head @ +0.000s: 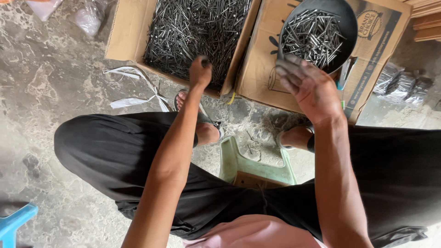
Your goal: The person sits on a low stool and repeatedly picks up nails from a cardboard box with their left hand, then transfers them to a black bowl held in the right hand. The task involves sorting or moving nails between the two containers.
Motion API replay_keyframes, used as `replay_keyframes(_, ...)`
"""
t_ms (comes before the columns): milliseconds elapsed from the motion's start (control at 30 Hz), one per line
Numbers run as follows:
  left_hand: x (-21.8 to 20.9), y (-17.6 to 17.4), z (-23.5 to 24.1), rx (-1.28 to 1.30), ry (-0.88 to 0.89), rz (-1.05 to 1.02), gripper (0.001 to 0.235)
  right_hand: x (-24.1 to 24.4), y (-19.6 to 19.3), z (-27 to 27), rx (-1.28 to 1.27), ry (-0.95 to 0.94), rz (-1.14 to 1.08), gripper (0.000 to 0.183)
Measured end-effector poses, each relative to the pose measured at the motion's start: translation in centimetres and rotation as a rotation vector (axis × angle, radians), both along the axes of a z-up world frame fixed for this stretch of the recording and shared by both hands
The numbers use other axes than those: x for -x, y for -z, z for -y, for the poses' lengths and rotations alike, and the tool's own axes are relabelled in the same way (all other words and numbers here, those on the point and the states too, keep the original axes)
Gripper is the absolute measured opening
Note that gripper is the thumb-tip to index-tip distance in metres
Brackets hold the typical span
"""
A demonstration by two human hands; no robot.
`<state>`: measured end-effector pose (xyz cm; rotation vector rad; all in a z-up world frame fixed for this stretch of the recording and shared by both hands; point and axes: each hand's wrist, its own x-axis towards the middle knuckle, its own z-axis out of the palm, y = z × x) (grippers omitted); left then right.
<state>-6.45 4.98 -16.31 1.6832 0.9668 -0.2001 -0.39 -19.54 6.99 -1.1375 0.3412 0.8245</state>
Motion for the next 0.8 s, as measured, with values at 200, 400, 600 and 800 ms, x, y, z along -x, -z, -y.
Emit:
replay_keyframes(200, -2.2, 5.0, 0.1, -0.451, 0.27, 0.217, 0.027, 0.7, 1.3, -1.6, 0.01, -0.147, -0.011, 0.029)
replay_keyframes(400, -8.8, 7.2, -0.4, -0.854, 0.381, 0.283, 0.041, 0.6, 3.2, -2.5, 0.119, -0.307, -0.05, 0.039)
replay_keyframes(600, -12.0, 12.0, -1.1, -0.731, 0.195, 0.238, 0.021, 0.0, 5.4, -2.4, 0.089, -0.254, -0.154, 0.036)
replay_keyframes(800, -14.2, 12.7, -1.9, -0.538, 0.06, 0.279, 0.009, -0.9, 5.9, -2.5, 0.118, -0.287, -0.183, 0.041)
